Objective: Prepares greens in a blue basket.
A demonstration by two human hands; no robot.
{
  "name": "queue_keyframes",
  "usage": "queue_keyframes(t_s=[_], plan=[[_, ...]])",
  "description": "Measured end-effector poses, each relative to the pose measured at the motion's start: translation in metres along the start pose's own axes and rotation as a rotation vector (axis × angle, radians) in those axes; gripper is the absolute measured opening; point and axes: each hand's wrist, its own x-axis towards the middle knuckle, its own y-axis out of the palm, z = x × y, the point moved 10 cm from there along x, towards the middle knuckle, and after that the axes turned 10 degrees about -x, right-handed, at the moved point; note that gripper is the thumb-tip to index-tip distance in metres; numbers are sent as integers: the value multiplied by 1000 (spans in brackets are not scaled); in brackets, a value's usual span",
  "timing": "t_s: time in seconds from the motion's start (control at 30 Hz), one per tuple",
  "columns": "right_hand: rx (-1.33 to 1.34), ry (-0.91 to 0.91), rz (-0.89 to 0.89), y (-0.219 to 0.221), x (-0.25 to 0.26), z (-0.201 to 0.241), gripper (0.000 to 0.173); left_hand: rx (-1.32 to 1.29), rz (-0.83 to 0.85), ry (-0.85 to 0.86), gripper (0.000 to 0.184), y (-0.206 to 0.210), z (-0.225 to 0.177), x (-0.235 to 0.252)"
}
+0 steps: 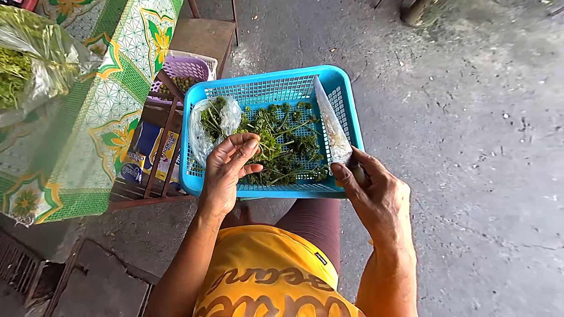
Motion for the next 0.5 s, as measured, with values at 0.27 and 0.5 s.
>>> queue_keyframes(t_s=[0.27,0.5], plan=[[34,-19,-3,0,0,0,64,-201,-19,-30,18,-11,-15,3],[64,-39,-22,-4,1,5,64,-405,36,-51,27,-17,-29,5]])
